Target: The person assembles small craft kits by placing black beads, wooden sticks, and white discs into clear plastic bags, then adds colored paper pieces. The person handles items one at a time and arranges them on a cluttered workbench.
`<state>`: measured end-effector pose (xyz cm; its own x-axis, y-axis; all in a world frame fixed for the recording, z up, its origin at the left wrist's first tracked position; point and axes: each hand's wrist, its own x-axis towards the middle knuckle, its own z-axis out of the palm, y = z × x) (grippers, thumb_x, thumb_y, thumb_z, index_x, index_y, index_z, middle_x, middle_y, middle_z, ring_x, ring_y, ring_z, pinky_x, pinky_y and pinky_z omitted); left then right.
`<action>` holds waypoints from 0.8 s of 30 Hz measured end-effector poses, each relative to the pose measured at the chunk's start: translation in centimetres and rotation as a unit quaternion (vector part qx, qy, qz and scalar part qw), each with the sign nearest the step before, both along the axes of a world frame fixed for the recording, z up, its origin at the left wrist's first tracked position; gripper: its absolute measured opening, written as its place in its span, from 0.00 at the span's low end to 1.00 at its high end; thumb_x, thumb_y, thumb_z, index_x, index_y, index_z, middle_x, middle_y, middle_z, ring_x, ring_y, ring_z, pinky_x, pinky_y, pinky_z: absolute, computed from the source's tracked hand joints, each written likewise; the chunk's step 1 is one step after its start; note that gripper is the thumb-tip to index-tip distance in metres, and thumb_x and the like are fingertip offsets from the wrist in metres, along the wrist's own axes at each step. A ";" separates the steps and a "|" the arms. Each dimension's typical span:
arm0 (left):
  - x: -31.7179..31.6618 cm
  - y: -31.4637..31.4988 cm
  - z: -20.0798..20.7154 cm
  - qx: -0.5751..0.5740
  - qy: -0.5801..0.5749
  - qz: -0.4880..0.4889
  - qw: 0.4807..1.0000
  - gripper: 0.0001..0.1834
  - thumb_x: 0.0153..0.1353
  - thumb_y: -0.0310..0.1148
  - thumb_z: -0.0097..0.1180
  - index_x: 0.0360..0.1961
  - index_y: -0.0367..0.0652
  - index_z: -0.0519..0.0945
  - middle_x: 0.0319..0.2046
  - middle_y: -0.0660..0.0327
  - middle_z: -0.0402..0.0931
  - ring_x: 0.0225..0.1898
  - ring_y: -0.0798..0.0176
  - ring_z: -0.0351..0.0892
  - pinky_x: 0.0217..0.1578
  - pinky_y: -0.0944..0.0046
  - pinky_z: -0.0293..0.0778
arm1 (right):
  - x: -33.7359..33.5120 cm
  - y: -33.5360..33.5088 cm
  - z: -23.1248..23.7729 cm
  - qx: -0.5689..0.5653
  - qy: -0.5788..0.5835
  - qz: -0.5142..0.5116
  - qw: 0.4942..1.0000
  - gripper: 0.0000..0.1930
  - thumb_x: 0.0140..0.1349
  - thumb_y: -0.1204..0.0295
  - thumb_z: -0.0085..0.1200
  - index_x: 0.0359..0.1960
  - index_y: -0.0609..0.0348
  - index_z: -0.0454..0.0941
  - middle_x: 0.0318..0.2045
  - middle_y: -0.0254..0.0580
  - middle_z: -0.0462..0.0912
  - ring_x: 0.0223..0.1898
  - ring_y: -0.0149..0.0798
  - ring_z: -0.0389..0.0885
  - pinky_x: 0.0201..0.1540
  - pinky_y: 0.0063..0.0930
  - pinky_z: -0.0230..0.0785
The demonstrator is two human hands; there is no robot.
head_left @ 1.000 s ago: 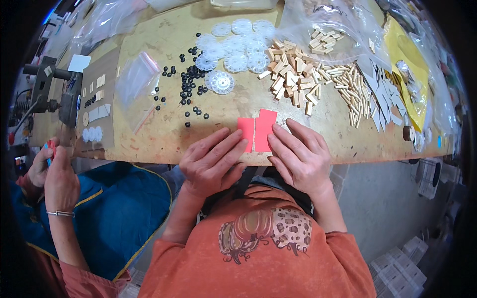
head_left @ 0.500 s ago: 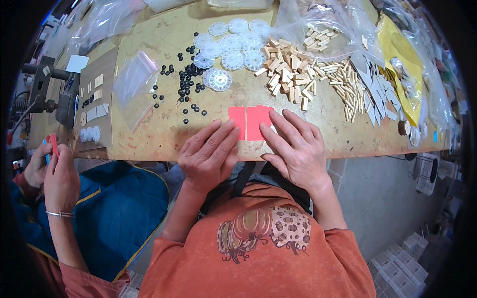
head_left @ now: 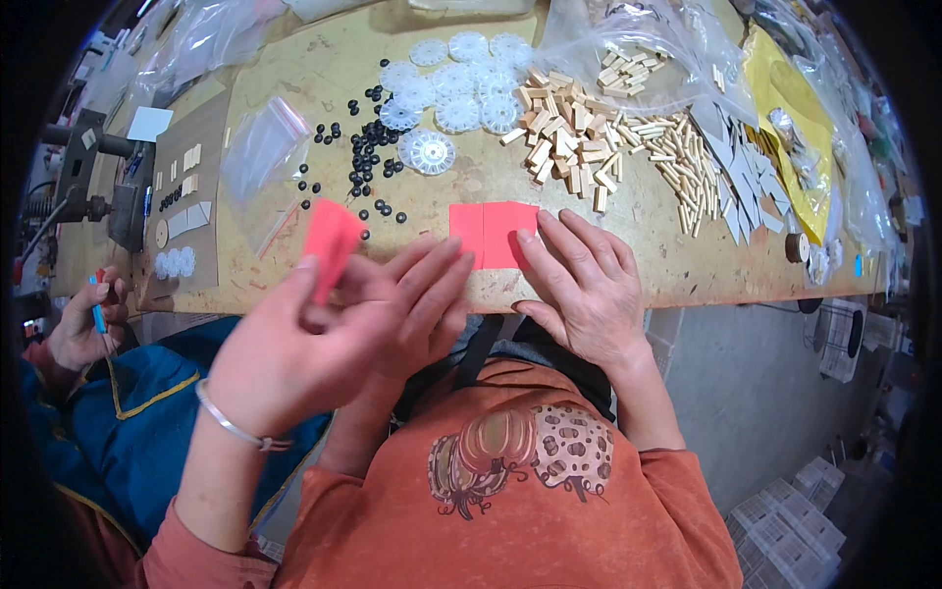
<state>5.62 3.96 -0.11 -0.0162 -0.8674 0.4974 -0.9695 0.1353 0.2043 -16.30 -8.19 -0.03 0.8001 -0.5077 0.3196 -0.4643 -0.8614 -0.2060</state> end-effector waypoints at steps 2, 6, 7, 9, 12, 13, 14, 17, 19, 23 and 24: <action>1.0 0.9 3.4 0.107 -0.022 -0.041 0.993 0.21 0.59 0.33 0.62 0.55 0.49 0.82 0.51 0.62 0.82 0.50 0.61 0.82 0.46 0.62 0.78 | -0.3 0.0 -0.7 -0.011 -0.054 -0.001 0.998 0.29 0.60 0.48 0.61 0.59 0.51 0.80 0.59 0.40 0.80 0.59 0.43 0.78 0.60 0.38 0.66; 2.6 -1.3 4.5 0.289 0.048 -0.204 0.934 0.18 0.60 0.33 0.61 0.53 0.48 0.80 0.46 0.61 0.80 0.44 0.59 0.81 0.42 0.61 0.78 | -0.6 0.0 -1.6 -0.039 -0.126 0.013 0.991 0.22 0.58 0.55 0.66 0.47 0.59 0.84 0.49 0.42 0.86 0.50 0.44 0.84 0.51 0.36 0.74; 2.5 -1.9 4.0 0.310 0.069 -0.226 0.921 0.18 0.60 0.33 0.60 0.52 0.48 0.79 0.45 0.61 0.80 0.43 0.58 0.81 0.42 0.61 0.77 | -0.7 0.0 -1.6 -0.038 -0.137 0.018 0.990 0.20 0.57 0.57 0.66 0.44 0.60 0.84 0.48 0.42 0.86 0.49 0.44 0.85 0.49 0.36 0.75; 2.0 -3.0 3.0 0.334 0.104 -0.252 0.902 0.16 0.61 0.33 0.60 0.51 0.47 0.78 0.43 0.60 0.79 0.41 0.57 0.80 0.40 0.60 0.77 | -0.7 -0.1 -1.5 -0.036 -0.156 0.030 0.987 0.18 0.56 0.60 0.67 0.41 0.60 0.85 0.45 0.42 0.87 0.48 0.44 0.85 0.47 0.35 0.77; 1.5 -4.6 1.8 0.364 0.140 -0.282 0.877 0.14 0.61 0.33 0.59 0.49 0.46 0.77 0.39 0.59 0.78 0.37 0.55 0.79 0.37 0.60 0.77 | -0.7 -0.1 -1.9 -0.030 -0.176 0.040 0.983 0.15 0.55 0.63 0.68 0.39 0.61 0.85 0.43 0.42 0.87 0.47 0.45 0.86 0.46 0.35 0.78; 1.2 -5.2 1.4 0.373 0.147 -0.293 0.868 0.14 0.62 0.33 0.59 0.48 0.46 0.77 0.38 0.59 0.78 0.35 0.54 0.79 0.37 0.60 0.77 | -0.8 -0.1 -2.1 -0.032 -0.182 0.039 0.982 0.15 0.55 0.63 0.68 0.38 0.61 0.85 0.43 0.43 0.87 0.47 0.45 0.86 0.46 0.35 0.78; 0.9 -5.9 1.2 0.377 0.152 -0.299 0.863 0.13 0.62 0.33 0.58 0.48 0.46 0.76 0.37 0.59 0.77 0.34 0.54 0.79 0.36 0.59 0.77 | -1.0 -0.3 -2.1 -0.036 -0.191 0.039 0.980 0.14 0.55 0.64 0.68 0.37 0.61 0.85 0.42 0.43 0.87 0.47 0.45 0.86 0.45 0.35 0.78; 0.1 -6.8 1.2 0.390 0.149 -0.301 0.857 0.12 0.62 0.34 0.57 0.46 0.45 0.75 0.33 0.58 0.76 0.30 0.52 0.78 0.33 0.59 0.77 | -1.2 -0.3 -2.6 -0.047 -0.230 0.052 0.971 0.15 0.52 0.65 0.68 0.36 0.63 0.85 0.39 0.45 0.86 0.46 0.45 0.86 0.43 0.36 0.80; -0.8 -7.4 2.2 0.385 0.113 -0.302 0.865 0.11 0.63 0.34 0.57 0.44 0.44 0.74 0.31 0.57 0.75 0.28 0.51 0.77 0.32 0.58 0.77 | -1.6 -0.1 -3.8 -0.042 -0.262 0.048 0.963 0.15 0.52 0.66 0.68 0.36 0.63 0.83 0.41 0.46 0.85 0.45 0.46 0.85 0.44 0.38 0.80; -0.7 -6.6 8.7 0.274 -0.100 -0.253 0.923 0.11 0.59 0.37 0.62 0.37 0.44 0.75 0.29 0.58 0.76 0.28 0.49 0.79 0.30 0.57 0.77 | -1.6 -0.4 -4.7 -0.042 -0.299 0.068 0.951 0.15 0.59 0.65 0.64 0.40 0.66 0.82 0.45 0.48 0.83 0.46 0.48 0.85 0.41 0.39 0.81; 2.3 -4.8 10.2 0.264 -0.299 -0.245 0.884 0.15 0.58 0.39 0.63 0.42 0.43 0.75 0.37 0.55 0.75 0.37 0.49 0.76 0.40 0.55 0.73 | -1.7 -0.3 -4.5 -0.047 -0.305 0.071 0.949 0.14 0.60 0.66 0.63 0.39 0.66 0.81 0.43 0.47 0.83 0.46 0.48 0.85 0.42 0.40 0.81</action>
